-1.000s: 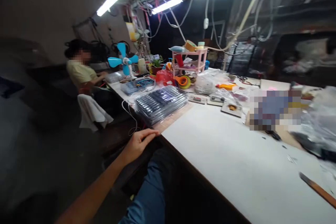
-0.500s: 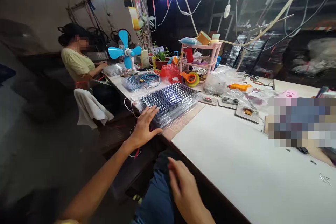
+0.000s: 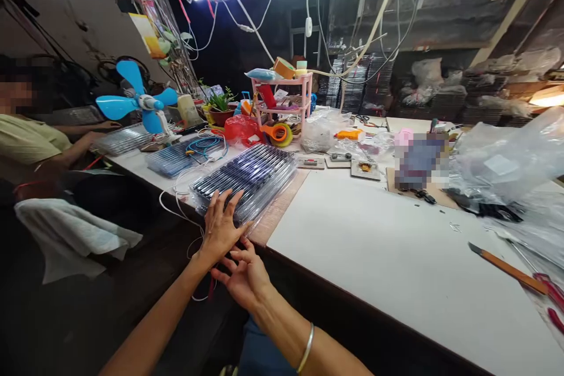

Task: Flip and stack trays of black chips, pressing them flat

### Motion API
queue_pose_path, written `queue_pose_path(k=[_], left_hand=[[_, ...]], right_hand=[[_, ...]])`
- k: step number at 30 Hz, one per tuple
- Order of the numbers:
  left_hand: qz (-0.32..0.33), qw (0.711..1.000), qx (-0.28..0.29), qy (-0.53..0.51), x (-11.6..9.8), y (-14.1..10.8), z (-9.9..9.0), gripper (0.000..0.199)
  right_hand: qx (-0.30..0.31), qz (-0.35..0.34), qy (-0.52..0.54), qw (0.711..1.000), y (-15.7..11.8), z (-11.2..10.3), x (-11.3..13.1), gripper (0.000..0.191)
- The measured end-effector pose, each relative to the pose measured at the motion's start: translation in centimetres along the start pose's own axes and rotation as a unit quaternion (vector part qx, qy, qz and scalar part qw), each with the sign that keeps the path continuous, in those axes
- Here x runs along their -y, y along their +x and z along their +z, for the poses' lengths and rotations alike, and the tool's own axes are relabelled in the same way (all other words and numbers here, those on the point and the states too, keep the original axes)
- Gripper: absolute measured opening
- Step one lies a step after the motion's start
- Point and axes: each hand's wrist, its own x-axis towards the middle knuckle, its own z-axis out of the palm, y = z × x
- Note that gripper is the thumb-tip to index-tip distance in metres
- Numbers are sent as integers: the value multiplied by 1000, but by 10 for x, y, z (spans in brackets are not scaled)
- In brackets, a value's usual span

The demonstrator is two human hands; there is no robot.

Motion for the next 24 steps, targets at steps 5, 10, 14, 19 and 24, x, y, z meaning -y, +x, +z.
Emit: queue_pose_path(k=[5,10,14,19,24], left_hand=[[4,999,-33,-35,9,16,-1,59],[22,997,-64,-49,16,17,6,55],[20,994,-84,-65,19,7,20,51],[8,993,-96,-67,17,-9,20,50],[-29,995,-52,-86,11,-20,6,62]], right_hand=[[-16,8,48,999,2,14,16,44],[-89,-33,-9,995,-20,4,54,25],[-118,-106,-83,984,-60,-7,91,25],[-152,-149,-152,965,-94,-11,116,25],[-223,-18,-253,941,-83,-46,142,38]])
